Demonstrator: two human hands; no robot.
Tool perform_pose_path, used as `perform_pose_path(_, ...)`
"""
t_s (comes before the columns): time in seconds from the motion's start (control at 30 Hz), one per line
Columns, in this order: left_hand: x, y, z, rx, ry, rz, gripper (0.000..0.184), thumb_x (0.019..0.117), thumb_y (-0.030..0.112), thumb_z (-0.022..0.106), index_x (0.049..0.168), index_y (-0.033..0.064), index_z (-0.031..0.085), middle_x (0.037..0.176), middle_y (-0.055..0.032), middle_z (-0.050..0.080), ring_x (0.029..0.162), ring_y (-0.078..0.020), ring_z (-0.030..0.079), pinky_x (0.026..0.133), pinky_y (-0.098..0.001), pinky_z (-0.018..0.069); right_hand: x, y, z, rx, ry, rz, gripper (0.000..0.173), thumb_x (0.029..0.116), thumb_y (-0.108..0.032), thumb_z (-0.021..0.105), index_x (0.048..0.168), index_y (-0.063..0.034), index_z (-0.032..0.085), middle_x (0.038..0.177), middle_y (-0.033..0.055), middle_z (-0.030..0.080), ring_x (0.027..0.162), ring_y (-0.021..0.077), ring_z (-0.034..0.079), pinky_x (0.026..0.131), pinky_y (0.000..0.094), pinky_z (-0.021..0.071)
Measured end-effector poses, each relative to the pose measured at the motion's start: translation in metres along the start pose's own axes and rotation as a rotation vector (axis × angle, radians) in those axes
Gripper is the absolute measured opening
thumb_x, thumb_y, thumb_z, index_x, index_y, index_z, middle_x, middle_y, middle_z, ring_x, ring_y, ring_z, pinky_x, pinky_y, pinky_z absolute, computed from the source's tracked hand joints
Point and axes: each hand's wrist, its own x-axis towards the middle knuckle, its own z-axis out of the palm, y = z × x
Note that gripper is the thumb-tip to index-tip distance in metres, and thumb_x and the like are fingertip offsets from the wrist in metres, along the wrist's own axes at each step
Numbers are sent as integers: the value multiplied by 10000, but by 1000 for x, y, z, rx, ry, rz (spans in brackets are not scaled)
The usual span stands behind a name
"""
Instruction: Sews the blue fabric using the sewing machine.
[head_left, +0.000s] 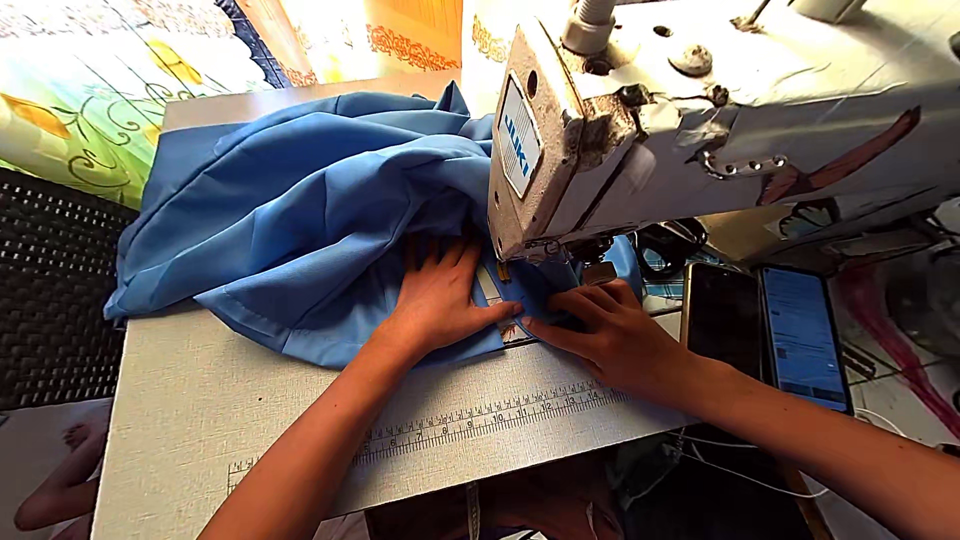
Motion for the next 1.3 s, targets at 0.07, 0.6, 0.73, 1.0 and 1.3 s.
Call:
perform_pose_path(0.07,1,0,-2,1,-23,-13,1010,857,788,545,1572,89,403,1609,-151,409,1513,-421,293,1194,-700,46,-1,-1,2,6,6,9,469,928,-50,527,1284,-278,731,1141,116,677,1101,312,621,989,527,409)
perform_pose_path(0.6,22,-13,-20,17,-168,21,1045,828,843,523,1590,142,383,1669,-91,313,1541,-363,249,1193,-685,78,9,-17,8,-35,6,87,469,898,-52,570,1282,-268,732,1138,113,675,1123,325,619,990,555,409)
perform_pose_path(0.73,26,-15,-24,23,-188,28,1041,828,829,549,1590,140,381,1670,-94,308,1540,-376,241,1192,-690,57,12,-19,9,-54,12,93,467,891,-48,577,1274,-261,736,1125,117,678,1110,332,624,971,558,418)
perform_pose_path(1.0,36,-21,-27,26,-196,56,1041,809,824,584,1584,155,397,1657,-96,336,1525,-382,276,1189,-699,87,17,-24,13,-89,41,121,443,888,-53,614,1268,-245,738,1127,124,687,1108,332,638,975,568,425)
perform_pose_path(1.3,44,-28,-31,21,-217,99,1031,798,809,618,1566,150,423,1656,-101,333,1537,-374,245,1188,-703,59,24,-32,17,-116,49,153,464,874,-36,637,1283,-235,728,1118,119,680,1097,324,635,995,559,421)
